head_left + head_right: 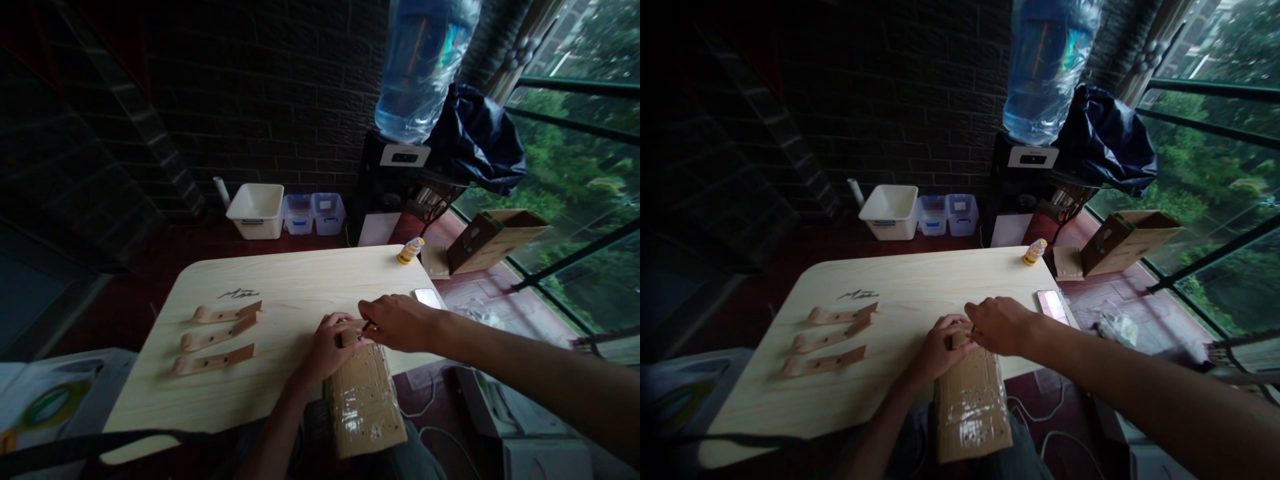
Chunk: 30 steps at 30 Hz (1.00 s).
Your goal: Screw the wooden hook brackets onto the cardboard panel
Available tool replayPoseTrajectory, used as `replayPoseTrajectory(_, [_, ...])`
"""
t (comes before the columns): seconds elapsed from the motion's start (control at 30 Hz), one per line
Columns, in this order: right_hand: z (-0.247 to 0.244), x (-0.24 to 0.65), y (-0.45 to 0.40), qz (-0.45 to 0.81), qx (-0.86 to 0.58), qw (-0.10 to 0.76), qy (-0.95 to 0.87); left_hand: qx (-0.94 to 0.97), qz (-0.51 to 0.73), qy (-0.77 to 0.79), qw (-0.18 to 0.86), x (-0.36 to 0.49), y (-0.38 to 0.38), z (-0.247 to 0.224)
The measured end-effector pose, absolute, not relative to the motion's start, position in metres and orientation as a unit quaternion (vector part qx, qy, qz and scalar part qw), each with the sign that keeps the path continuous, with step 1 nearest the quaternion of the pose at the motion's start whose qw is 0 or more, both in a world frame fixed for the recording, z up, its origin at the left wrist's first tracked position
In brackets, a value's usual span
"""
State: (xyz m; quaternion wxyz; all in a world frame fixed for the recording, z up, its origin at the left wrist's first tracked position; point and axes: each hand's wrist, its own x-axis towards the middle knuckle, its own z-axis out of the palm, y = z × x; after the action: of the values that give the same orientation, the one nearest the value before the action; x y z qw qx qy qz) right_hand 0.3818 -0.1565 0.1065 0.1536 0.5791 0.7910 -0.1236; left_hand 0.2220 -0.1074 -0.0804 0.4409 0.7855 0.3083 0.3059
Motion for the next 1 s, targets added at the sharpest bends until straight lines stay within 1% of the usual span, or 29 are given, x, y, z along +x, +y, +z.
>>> replayPoseTrajectory(0.2, [0.096,0.392,-0.165,-0.120,0.548,0.122,0.819,0.788,0.315,0.298,0.436,0.222,-0.107,-0.082])
replayPoseTrajectory(0.57, [0.102,0.385,-0.165,-0.123,0.607,0.149,0.771,0.795,0.320,0.292,0.425,0.222,-0.106,-0.082])
replayPoseTrajectory(0.87, [0.100,0.387,-0.161,-0.117,0.552,0.145,0.813,0.794,0.320,0.289,0.428,0.220,-0.107,-0.083])
replayPoseTrajectory(1.0, [0.099,0.382,-0.159,-0.106,0.592,0.146,0.785,0.795,0.323,0.290,0.424,0.220,-0.107,-0.082])
